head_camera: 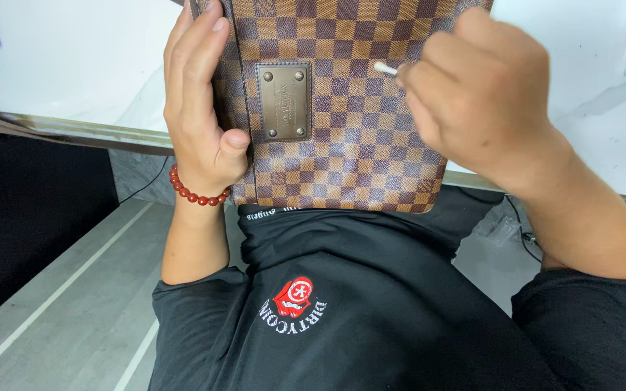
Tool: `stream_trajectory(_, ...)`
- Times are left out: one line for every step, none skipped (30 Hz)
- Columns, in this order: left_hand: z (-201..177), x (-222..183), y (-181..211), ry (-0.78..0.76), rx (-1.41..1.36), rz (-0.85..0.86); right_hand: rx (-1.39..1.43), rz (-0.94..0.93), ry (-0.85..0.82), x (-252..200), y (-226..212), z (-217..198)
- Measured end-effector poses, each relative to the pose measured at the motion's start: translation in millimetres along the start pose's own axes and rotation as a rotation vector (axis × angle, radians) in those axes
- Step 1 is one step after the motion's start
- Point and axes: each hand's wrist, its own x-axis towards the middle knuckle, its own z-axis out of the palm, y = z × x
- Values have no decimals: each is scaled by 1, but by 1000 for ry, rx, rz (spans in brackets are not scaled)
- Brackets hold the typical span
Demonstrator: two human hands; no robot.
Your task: The person cleans the surface and around the metal plate of a checkered brown bag using a cotton swab with a cleaning solution.
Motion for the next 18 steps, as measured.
stream_trajectory(0, 0, 0, 0, -2, 4, 63, -35, -6, 0, -3, 4)
stream_trajectory(0, 1, -1, -2, -4, 7, 94, -52, -9, -1, -3, 4)
stream_trajectory(0, 2, -1, -4, -2, 10, 124, -69, -11, -2, -2, 5)
stream_trajectory(0, 1, 0, -4, 1, 8, 72, -33, -10, -4, 1, 3)
stream_trajectory(0, 0, 0, -4, 3, 6, 48, -16, -9, -5, 1, 3)
stream_trajectory(0, 0, 0, -6, 6, 4, 20, 3, -8, -6, 2, 4)
stream_trajectory(0, 0, 0, -7, 7, 3, 85, -18, -8, -6, -1, 7)
stream_trajectory(0, 0, 0, -8, 8, 4, 115, -27, -7, -6, -1, 8)
stream_trajectory(0, 1, 0, -5, 5, 5, 146, -37, -6, -6, 0, 9)
stream_trajectory(0, 0, 0, -5, 2, 4, 99, -38, 4, -6, 2, 10)
stream_trajectory(0, 0, 0, -5, -1, 2, 75, -38, 8, -6, 2, 10)
stream_trajectory(0, 0, -1, -9, 9, 4, 51, -41, 13, -5, 2, 10)
stream_trajectory(0, -1, -1, -11, 13, 5, 47, -38, 7, -5, 0, 11)
stream_trajectory(0, 0, -1, -11, 18, 7, 43, -36, 4, -5, 0, 11)
stream_trajectory(0, 0, -1, -10, 18, 8, 40, -35, 1, -5, 0, 11)
stream_trajectory(0, 0, 0, -10, 17, 7, 41, -38, -6, -5, 0, 11)
stream_trajectory(0, -1, -1, -10, 16, 6, 41, -39, -10, -5, 0, 11)
stream_trajectory(0, -1, -1, -9, 13, 2, 43, -44, -14, -5, 1, 11)
